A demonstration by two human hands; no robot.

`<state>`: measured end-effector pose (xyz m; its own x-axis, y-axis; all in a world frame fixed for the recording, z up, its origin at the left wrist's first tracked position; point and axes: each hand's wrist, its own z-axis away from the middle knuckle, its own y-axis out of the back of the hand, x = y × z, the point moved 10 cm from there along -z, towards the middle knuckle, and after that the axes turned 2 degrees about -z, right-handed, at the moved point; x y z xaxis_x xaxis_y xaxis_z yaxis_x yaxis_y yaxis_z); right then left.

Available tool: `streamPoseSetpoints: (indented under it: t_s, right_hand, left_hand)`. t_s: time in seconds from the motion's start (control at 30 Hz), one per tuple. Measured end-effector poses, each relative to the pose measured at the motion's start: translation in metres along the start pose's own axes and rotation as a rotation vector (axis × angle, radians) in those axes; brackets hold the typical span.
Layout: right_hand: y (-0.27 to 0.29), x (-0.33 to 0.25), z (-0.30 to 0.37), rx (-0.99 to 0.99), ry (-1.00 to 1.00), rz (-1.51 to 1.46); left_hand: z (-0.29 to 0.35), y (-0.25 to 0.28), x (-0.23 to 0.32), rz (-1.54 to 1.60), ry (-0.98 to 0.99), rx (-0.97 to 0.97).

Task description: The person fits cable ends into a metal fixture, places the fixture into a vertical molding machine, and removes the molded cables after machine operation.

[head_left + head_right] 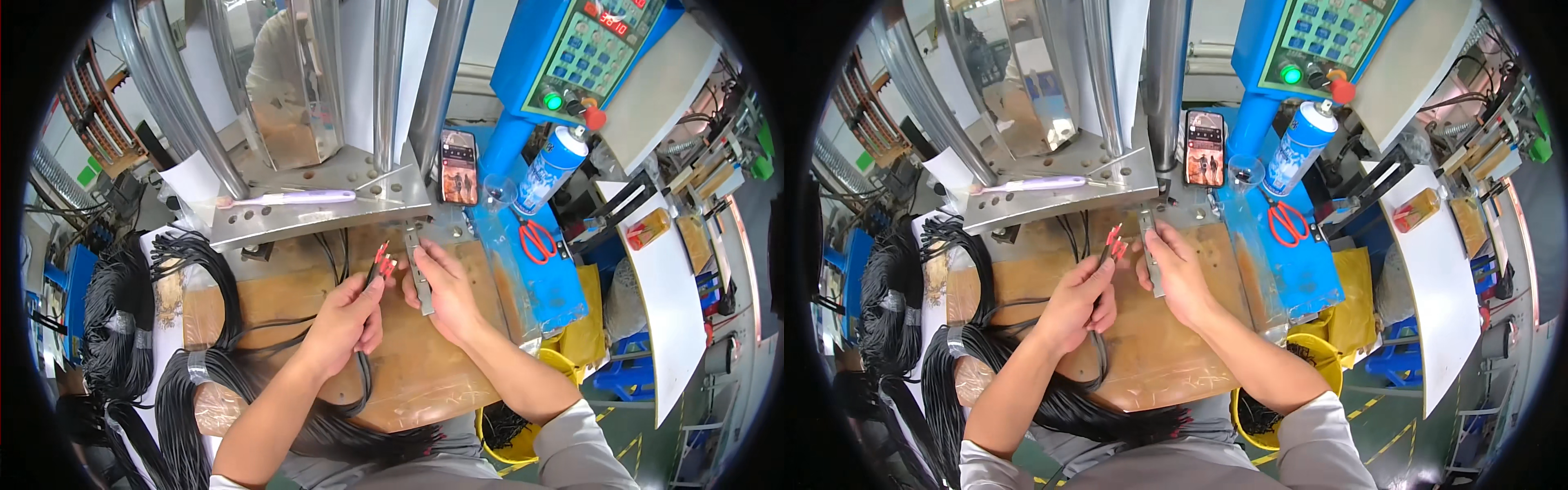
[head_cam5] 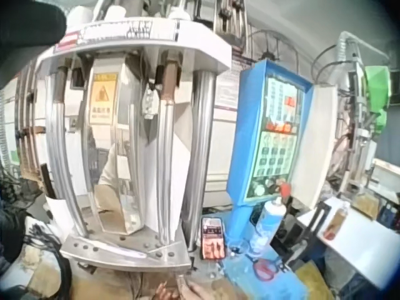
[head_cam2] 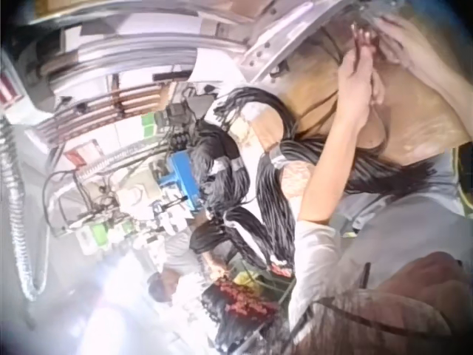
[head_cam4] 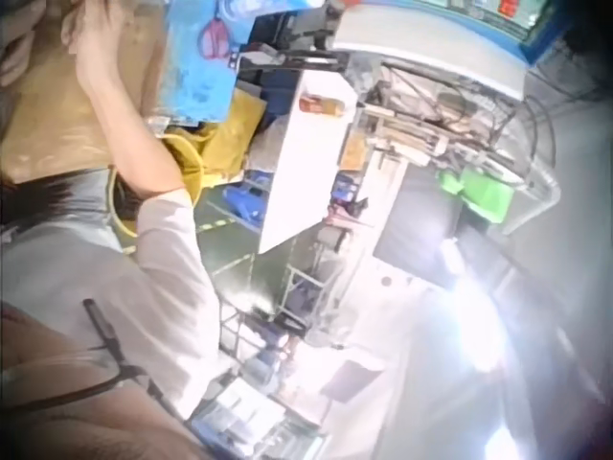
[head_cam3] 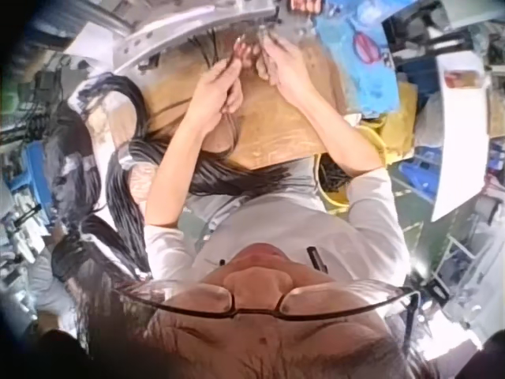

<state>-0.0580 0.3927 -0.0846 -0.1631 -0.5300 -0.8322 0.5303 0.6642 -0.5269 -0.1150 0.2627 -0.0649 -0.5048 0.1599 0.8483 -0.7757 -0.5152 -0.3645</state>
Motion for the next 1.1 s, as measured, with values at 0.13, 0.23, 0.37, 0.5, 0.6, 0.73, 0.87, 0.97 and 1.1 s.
streamPoseSetpoints:
  t_s: [0.13,0.23,0.37,0.5,0.6,0.73,0.87,0.97,1.1]
  right_hand:
    - [-0.011,-0.004,0.011,-0.025,-0.007,0.035]
    - [-0.016,0.0,0.01,-0.057,-0.04,0.035]
    - [-0.014,0.003,0.013,-0.034,-0.07,0.096]
    - [-0.011,0.005,0.014,-0.048,-0.067,0.201]
    - [-0.013,0.008,0.016,-0.098,-0.068,0.246]
    - [-0.013,0.003,0.015,-0.126,-0.122,0.008]
    - [-0.014,0.008,0.014,-0.134,-0.123,0.023]
    - [-0.013,0.011,0.015,-0.138,-0.121,0.152]
    - [-0.014,0.007,0.015,-0.137,-0.069,0.245]
  left_hand:
    - [-0.007,-0.002,-0.003,-0.135,-0.101,0.043]
    - [-0.007,-0.002,-0.003,-0.221,-0.042,0.061]
    - [-0.01,-0.001,-0.002,-0.269,-0.058,0.096]
    - [-0.01,-0.005,0.002,-0.314,-0.062,0.075]
    - [-0.009,-0.006,0.0,-0.287,-0.104,0.036]
    - [-0.005,0.001,0.006,-0.19,-0.09,0.143]
    - [-0.003,0.002,0.003,-0.214,-0.061,0.139]
    - [-0.004,0.008,0.003,-0.241,-0.072,0.177]
    - [-0.005,0.005,0.002,-0.209,-0.088,0.149]
